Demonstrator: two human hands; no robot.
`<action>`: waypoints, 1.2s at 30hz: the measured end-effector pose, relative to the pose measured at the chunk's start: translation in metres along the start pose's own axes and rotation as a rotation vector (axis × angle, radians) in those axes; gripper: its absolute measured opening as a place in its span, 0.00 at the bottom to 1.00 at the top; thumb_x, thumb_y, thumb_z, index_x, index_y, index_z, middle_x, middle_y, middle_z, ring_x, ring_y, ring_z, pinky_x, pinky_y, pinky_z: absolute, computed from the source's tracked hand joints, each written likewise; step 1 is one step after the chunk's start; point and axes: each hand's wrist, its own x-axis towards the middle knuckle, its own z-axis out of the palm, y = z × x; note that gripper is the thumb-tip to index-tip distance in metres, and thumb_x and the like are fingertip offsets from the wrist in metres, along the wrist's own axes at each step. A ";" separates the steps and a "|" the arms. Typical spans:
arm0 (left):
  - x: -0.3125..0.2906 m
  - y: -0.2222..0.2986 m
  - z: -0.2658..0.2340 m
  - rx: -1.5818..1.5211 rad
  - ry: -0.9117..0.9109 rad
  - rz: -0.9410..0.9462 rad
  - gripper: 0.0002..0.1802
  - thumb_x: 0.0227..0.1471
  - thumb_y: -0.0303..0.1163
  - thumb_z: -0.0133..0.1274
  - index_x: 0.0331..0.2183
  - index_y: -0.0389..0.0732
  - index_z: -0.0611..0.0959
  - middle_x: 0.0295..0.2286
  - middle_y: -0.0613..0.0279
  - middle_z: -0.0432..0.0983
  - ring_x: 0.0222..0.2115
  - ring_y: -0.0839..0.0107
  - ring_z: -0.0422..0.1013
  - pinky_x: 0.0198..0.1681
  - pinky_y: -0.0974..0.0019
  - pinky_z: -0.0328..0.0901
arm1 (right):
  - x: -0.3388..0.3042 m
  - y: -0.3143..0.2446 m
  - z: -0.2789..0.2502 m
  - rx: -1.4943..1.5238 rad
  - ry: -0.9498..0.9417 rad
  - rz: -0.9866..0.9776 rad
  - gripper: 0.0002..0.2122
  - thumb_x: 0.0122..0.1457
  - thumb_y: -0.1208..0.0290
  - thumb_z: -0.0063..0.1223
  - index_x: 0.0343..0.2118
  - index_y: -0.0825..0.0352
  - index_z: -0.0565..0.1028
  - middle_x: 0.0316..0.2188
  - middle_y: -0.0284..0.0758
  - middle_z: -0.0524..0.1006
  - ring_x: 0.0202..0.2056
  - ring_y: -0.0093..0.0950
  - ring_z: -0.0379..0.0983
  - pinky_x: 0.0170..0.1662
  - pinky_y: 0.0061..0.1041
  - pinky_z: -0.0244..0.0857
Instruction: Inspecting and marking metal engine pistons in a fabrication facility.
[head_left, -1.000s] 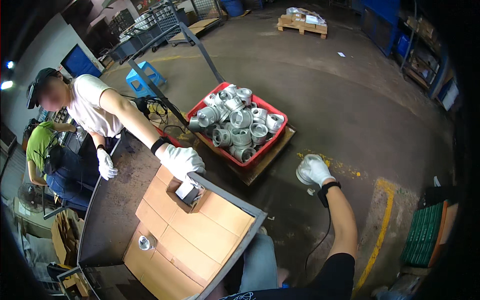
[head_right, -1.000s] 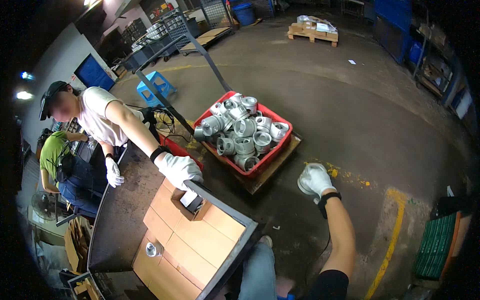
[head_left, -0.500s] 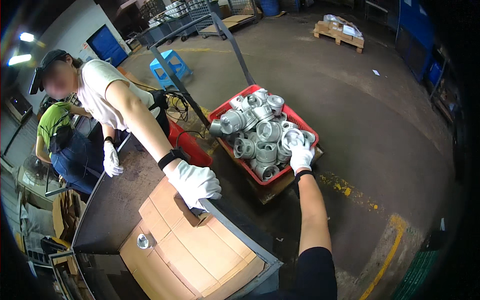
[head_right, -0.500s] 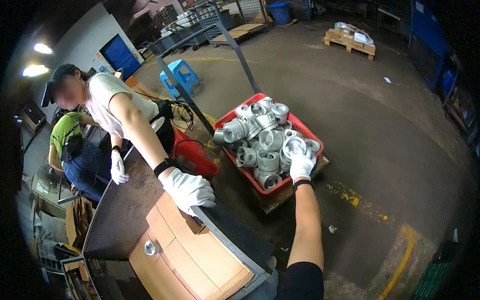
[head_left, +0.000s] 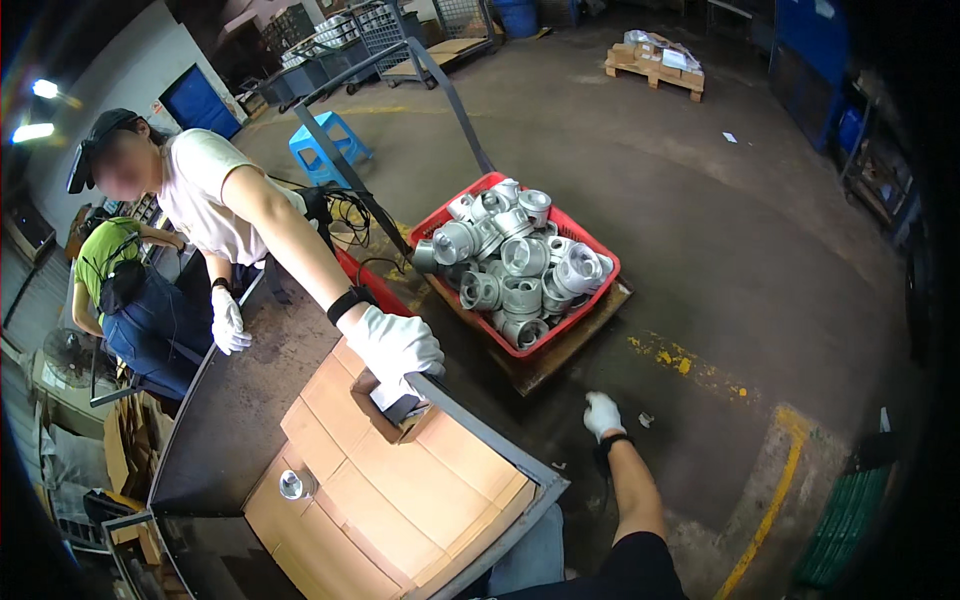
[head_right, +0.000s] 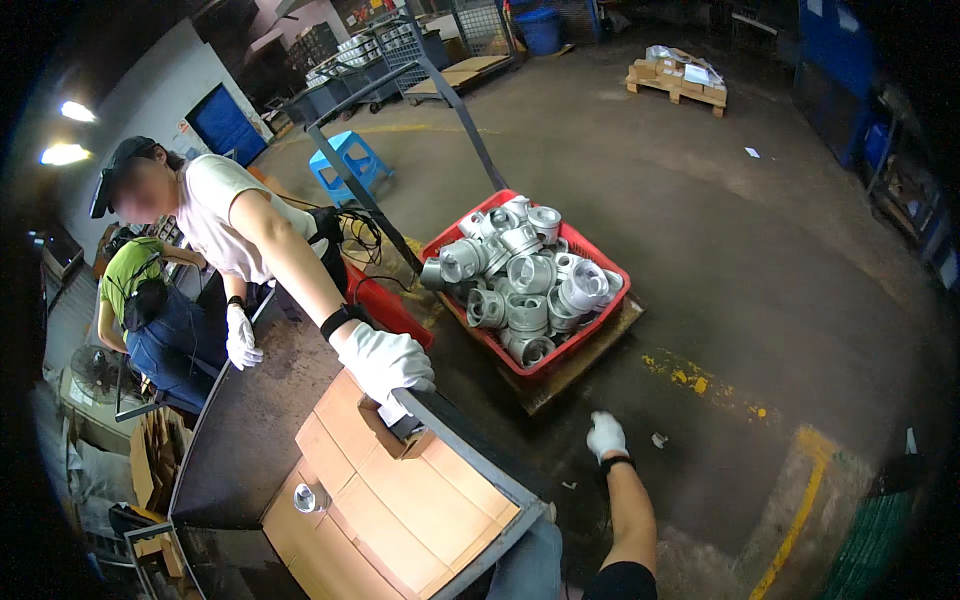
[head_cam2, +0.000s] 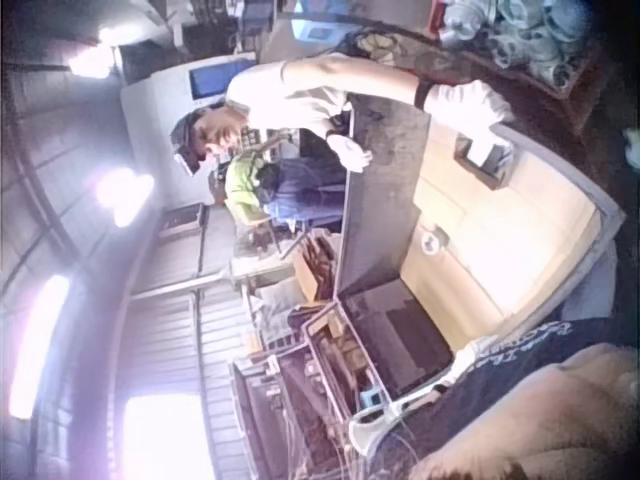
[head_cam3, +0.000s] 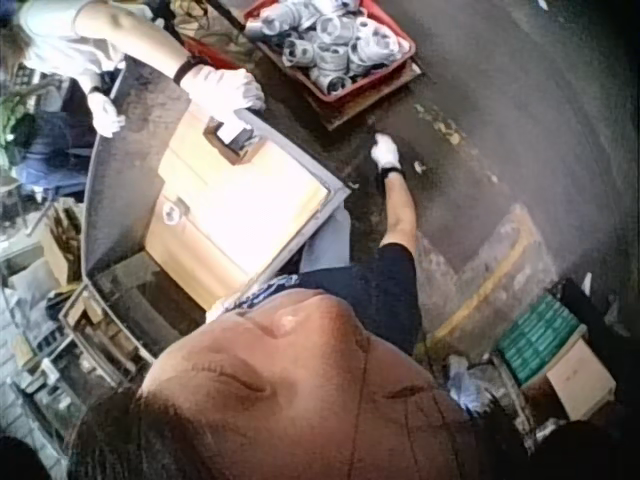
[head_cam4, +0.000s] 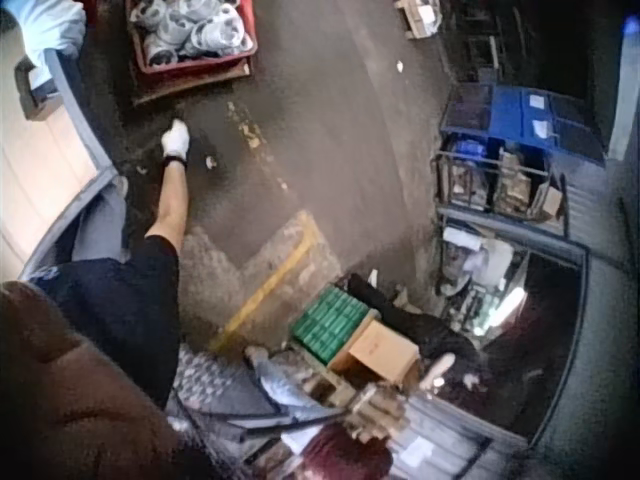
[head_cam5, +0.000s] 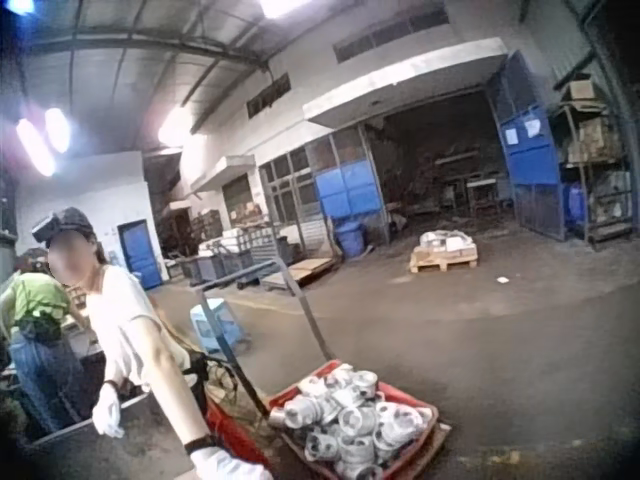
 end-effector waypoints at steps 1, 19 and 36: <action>-0.001 -0.003 0.000 0.002 0.001 0.013 0.29 0.47 0.50 0.63 0.47 0.41 0.81 0.37 0.53 0.81 0.39 0.60 0.77 0.47 0.60 0.68 | -0.018 0.007 0.008 -0.082 -0.129 0.066 0.23 0.53 0.70 0.53 0.55 0.64 0.72 0.57 0.49 0.69 0.58 0.43 0.66 0.61 0.37 0.60; 0.011 -0.001 0.026 -0.079 0.069 -0.180 0.29 0.48 0.48 0.64 0.47 0.40 0.81 0.37 0.55 0.81 0.38 0.61 0.77 0.46 0.60 0.69 | 0.207 -0.029 -0.033 0.490 0.777 -0.372 0.08 0.49 0.82 0.53 0.25 0.59 0.80 0.41 0.42 0.77 0.47 0.43 0.73 0.51 0.34 0.67; -0.017 -0.043 0.013 -0.172 0.041 -0.061 0.28 0.48 0.46 0.65 0.47 0.39 0.81 0.37 0.56 0.82 0.38 0.62 0.77 0.46 0.61 0.69 | -0.009 -0.001 0.009 0.288 0.383 -0.220 0.08 0.57 0.73 0.50 0.36 0.67 0.80 0.38 0.46 0.79 0.43 0.45 0.75 0.49 0.40 0.69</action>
